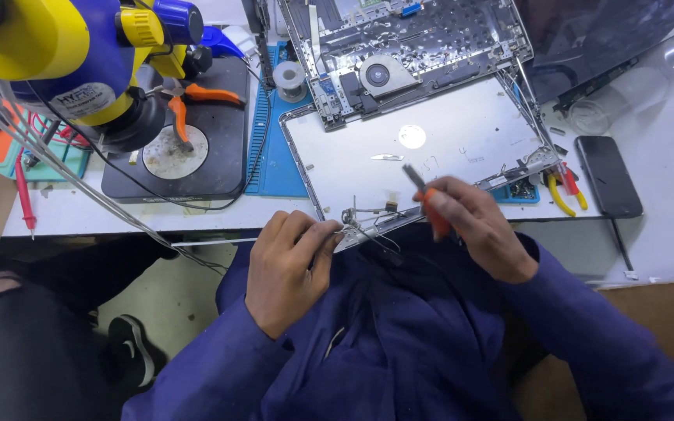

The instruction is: The person is repairing a laptop by using pliers to manipulate and adjust a metal hinge component.

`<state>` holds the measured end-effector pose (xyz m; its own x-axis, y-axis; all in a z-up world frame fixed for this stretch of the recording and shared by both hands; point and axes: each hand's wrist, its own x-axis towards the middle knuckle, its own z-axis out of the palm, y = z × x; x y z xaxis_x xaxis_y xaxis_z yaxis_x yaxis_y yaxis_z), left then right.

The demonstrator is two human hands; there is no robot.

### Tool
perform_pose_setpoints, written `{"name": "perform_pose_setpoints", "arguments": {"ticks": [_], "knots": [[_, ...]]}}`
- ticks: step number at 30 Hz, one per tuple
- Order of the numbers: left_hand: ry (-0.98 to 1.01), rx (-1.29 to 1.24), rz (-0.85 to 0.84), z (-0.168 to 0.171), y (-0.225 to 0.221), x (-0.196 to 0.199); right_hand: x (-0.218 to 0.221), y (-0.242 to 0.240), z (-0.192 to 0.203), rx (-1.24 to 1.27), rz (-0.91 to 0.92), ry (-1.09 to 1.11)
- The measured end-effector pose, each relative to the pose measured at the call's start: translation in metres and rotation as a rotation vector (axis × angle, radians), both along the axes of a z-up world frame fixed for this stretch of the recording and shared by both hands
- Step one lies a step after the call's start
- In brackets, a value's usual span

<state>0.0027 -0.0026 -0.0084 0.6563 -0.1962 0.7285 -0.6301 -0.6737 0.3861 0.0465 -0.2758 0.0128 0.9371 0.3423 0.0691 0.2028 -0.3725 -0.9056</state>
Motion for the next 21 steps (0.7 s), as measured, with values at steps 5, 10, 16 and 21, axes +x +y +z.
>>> {"name": "perform_pose_setpoints", "arguments": {"ticks": [5, 10, 16, 21], "knots": [[-0.025, 0.039, -0.005, -0.009, -0.004, -0.002, -0.062, 0.017, -0.009, 0.410, 0.079, 0.383], [-0.106, 0.053, -0.028, -0.015, -0.008, -0.006, -0.083, 0.024, -0.015, 0.458, 0.159, 0.518], [-0.174, 0.085, -0.108, -0.013, -0.008, -0.011, -0.089, 0.034, -0.023, 0.636, 0.262, 0.815], [-0.242, 0.114, -0.191, -0.007, -0.009, -0.012, -0.089, 0.035, -0.027, 0.701, 0.298, 0.830]]}}
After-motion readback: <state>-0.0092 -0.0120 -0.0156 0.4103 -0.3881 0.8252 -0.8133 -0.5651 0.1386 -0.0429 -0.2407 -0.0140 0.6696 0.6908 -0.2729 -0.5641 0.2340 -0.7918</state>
